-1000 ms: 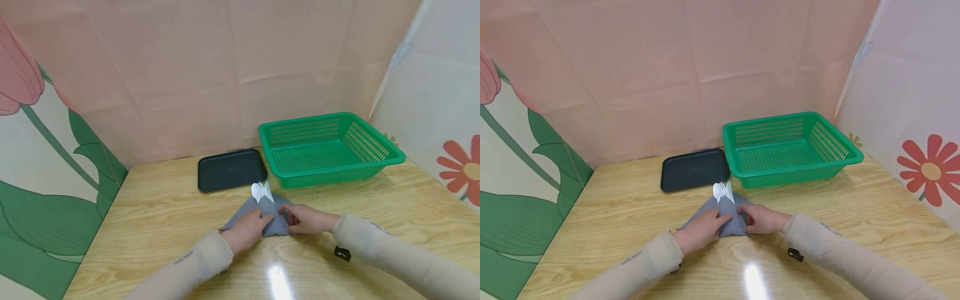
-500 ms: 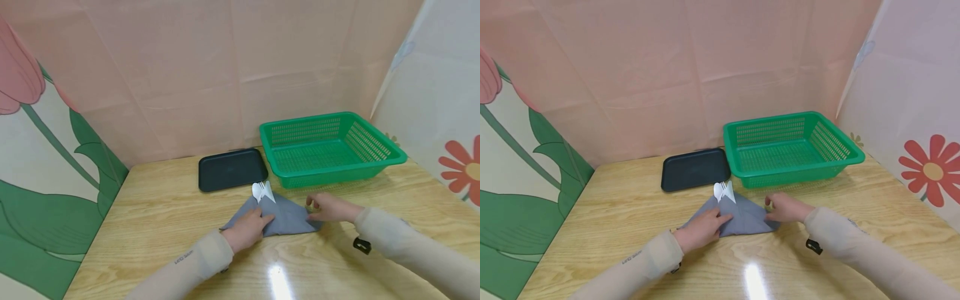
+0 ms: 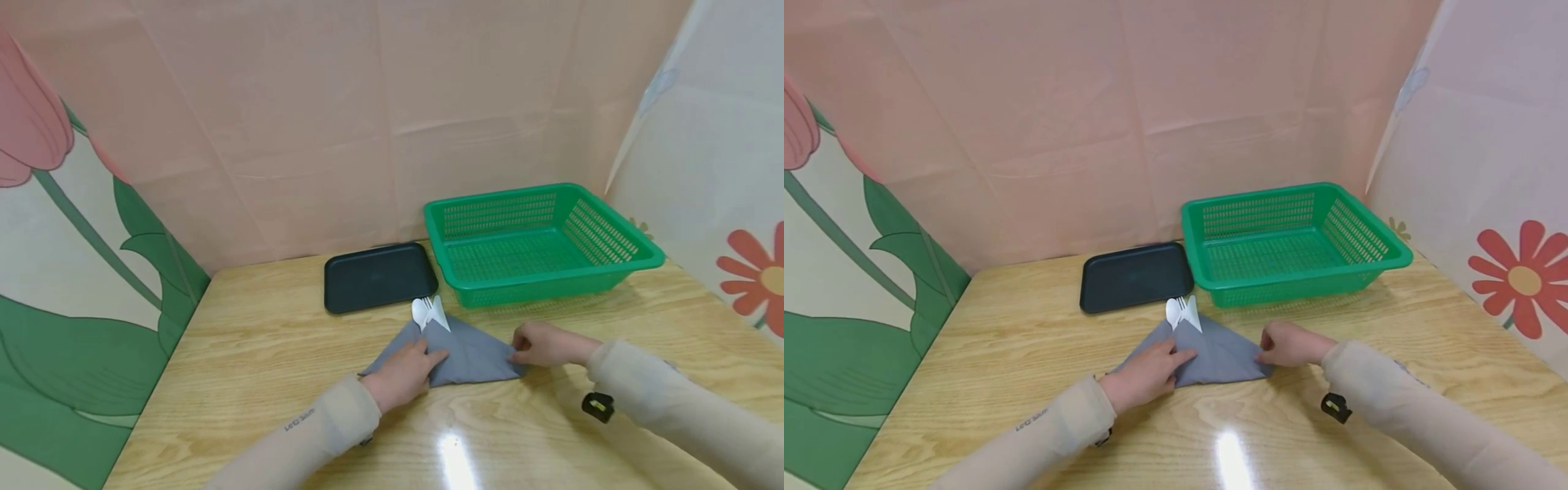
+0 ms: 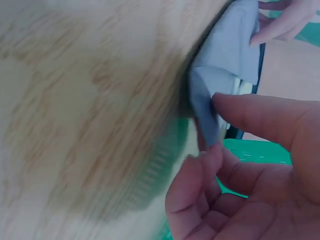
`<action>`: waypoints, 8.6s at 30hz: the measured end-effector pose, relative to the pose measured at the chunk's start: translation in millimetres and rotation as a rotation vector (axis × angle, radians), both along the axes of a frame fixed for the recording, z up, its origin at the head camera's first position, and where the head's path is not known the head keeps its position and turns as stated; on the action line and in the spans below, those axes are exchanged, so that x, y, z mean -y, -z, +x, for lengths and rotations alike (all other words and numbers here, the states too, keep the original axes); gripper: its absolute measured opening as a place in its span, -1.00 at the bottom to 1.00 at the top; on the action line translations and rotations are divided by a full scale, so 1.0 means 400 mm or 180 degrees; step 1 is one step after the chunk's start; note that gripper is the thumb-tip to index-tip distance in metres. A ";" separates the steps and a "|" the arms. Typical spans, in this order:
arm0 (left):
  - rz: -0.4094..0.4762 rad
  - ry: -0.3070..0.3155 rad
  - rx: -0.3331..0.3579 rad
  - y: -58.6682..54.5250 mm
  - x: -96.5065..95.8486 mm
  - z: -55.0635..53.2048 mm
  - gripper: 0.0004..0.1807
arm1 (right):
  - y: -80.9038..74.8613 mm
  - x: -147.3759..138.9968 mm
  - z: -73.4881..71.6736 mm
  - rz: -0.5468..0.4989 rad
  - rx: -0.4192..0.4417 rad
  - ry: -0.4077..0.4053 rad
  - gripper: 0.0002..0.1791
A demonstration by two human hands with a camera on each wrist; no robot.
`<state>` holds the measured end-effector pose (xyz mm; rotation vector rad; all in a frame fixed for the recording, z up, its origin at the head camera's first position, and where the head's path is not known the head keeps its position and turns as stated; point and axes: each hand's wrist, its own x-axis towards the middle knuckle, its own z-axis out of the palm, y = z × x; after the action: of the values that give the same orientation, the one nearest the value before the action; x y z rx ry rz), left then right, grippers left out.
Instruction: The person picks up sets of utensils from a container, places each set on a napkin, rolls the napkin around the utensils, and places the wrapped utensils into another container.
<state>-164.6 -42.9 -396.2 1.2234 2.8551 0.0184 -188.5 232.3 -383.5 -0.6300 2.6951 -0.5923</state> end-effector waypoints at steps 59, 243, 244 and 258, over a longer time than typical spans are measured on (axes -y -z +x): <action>-0.0005 -0.0001 -0.0116 0.007 0.001 -0.004 -0.46 | -0.066 0.177 0.030 -0.1643 0.1252 0.0256 -0.79; 0.1189 -0.1560 0.1568 -0.031 0.206 -0.057 -0.82 | 0.021 0.229 0.003 -0.0058 -0.0730 -0.1053 -0.62; 0.1235 -0.1566 0.1648 -0.029 0.214 -0.055 -0.82 | 0.020 0.229 0.003 -0.0064 -0.0726 -0.1051 -0.62; 0.1371 -0.1437 0.2215 -0.009 0.256 -0.056 -0.81 | 0.017 0.227 0.004 -0.0164 -0.0709 -0.1063 -0.63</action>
<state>-187.2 -145.5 -392.6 0.4195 2.4592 0.9081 -186.9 141.4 -390.4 -1.1937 2.6881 -0.5293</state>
